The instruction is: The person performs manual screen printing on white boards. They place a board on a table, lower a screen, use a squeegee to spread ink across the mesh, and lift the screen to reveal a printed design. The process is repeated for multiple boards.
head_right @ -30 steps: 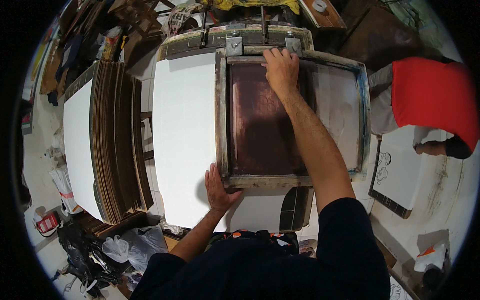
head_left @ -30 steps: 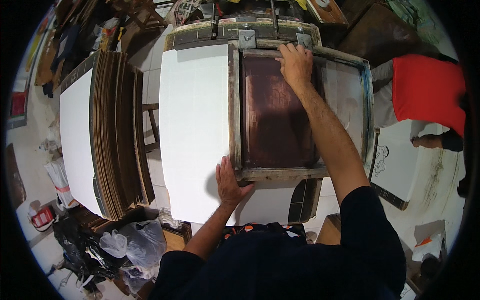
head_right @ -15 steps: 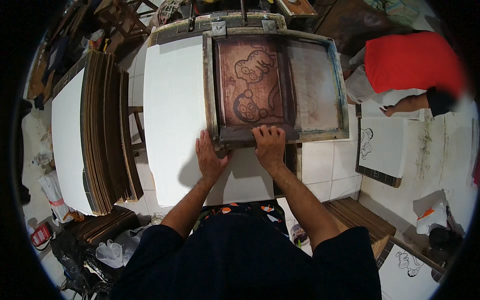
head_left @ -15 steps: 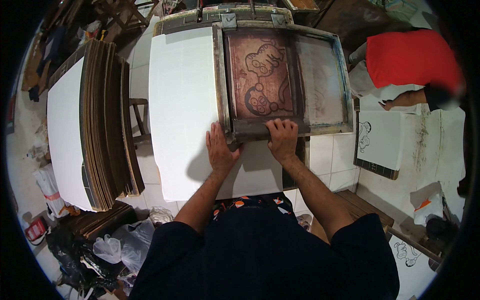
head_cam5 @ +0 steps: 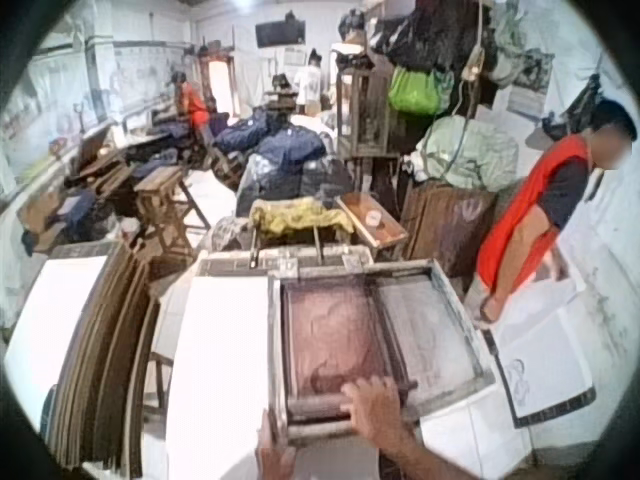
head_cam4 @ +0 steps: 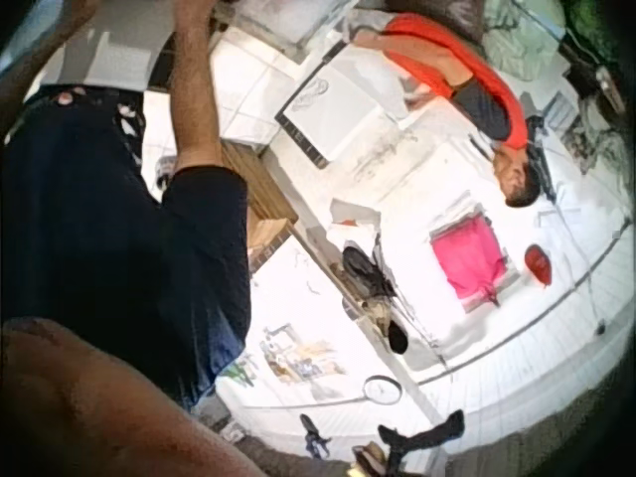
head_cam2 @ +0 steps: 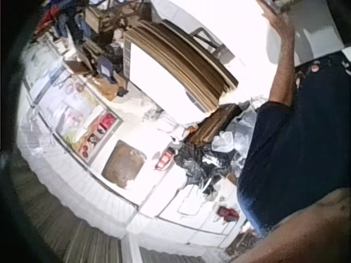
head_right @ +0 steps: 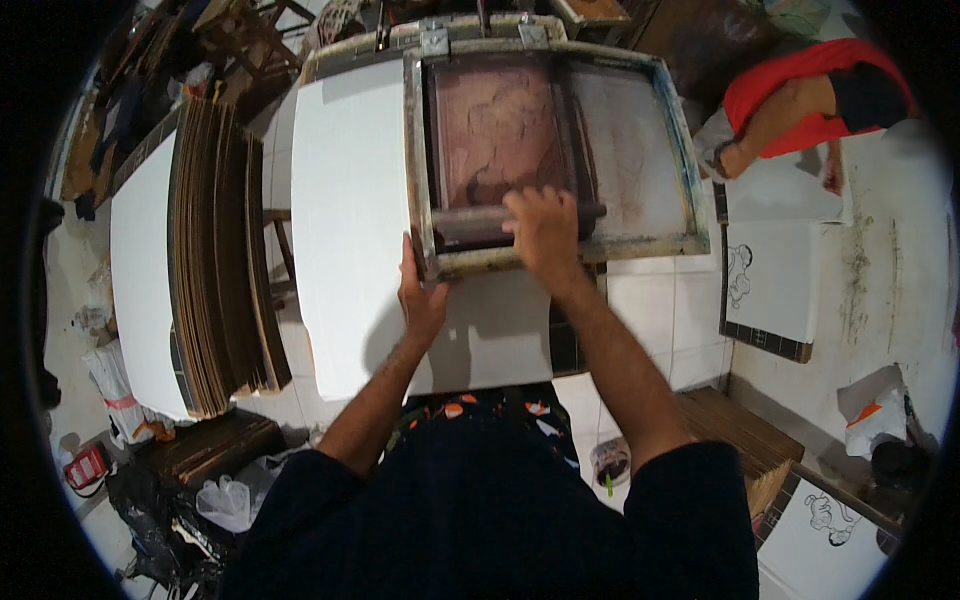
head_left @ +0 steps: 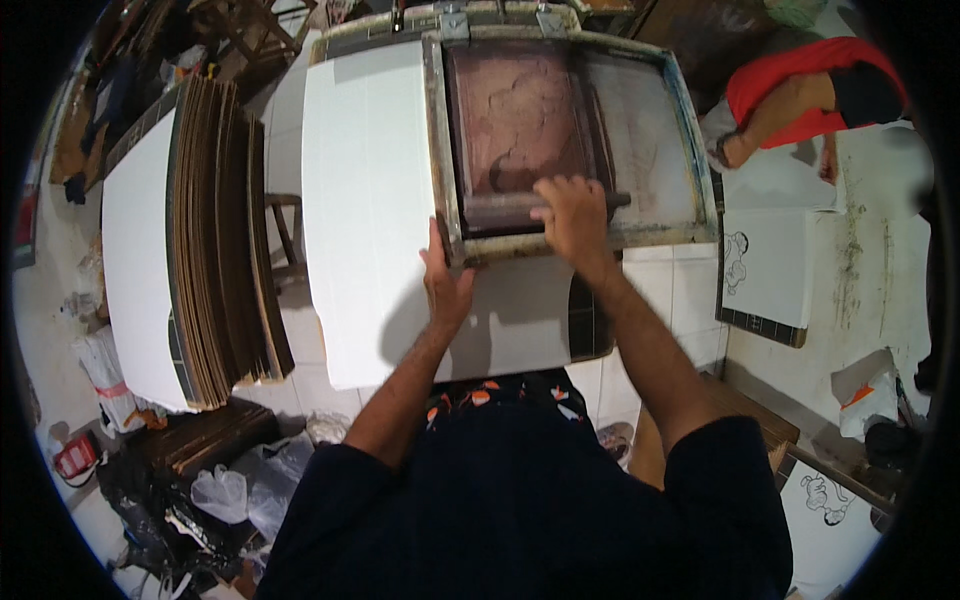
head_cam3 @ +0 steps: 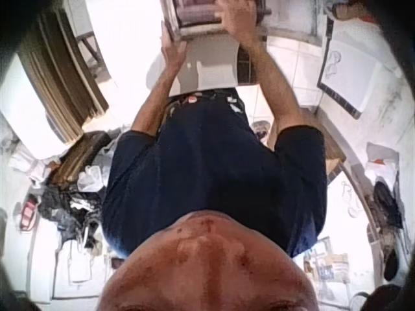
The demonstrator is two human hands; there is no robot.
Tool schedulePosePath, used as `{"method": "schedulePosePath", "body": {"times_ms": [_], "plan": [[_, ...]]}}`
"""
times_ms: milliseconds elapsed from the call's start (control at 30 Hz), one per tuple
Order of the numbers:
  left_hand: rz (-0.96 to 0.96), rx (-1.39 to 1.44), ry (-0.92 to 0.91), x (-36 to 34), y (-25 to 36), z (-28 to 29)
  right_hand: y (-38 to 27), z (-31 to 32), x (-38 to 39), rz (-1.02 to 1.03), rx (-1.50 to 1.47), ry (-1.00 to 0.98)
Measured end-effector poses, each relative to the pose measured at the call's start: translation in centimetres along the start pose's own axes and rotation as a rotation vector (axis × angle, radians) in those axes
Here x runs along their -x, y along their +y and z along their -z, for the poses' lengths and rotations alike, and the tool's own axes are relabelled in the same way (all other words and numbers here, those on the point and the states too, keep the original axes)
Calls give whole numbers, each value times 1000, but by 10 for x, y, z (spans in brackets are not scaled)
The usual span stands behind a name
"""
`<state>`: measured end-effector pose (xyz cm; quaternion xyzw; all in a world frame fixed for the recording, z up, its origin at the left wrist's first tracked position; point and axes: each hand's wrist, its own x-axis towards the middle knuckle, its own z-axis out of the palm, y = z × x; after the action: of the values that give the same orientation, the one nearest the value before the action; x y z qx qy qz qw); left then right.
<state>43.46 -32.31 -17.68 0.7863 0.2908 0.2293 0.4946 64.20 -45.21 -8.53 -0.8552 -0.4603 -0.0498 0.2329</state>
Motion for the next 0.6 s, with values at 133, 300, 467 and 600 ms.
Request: {"method": "schedulePosePath", "body": {"times_ms": [133, 300, 467, 600], "plan": [[27, 16, -7, -5, 10, 0, 10, 6, -19, 6, -5, -122], [106, 38, -12, -7, 12, 0, 13, 0, -10, 8, -89, -221], [90, -30, -34, -4, 12, 2, 56, -29, -82, 73, 13, -145], [41, -171, -12, -2, 11, 3, 111, -64, -209, 110, 66, -103]]}}
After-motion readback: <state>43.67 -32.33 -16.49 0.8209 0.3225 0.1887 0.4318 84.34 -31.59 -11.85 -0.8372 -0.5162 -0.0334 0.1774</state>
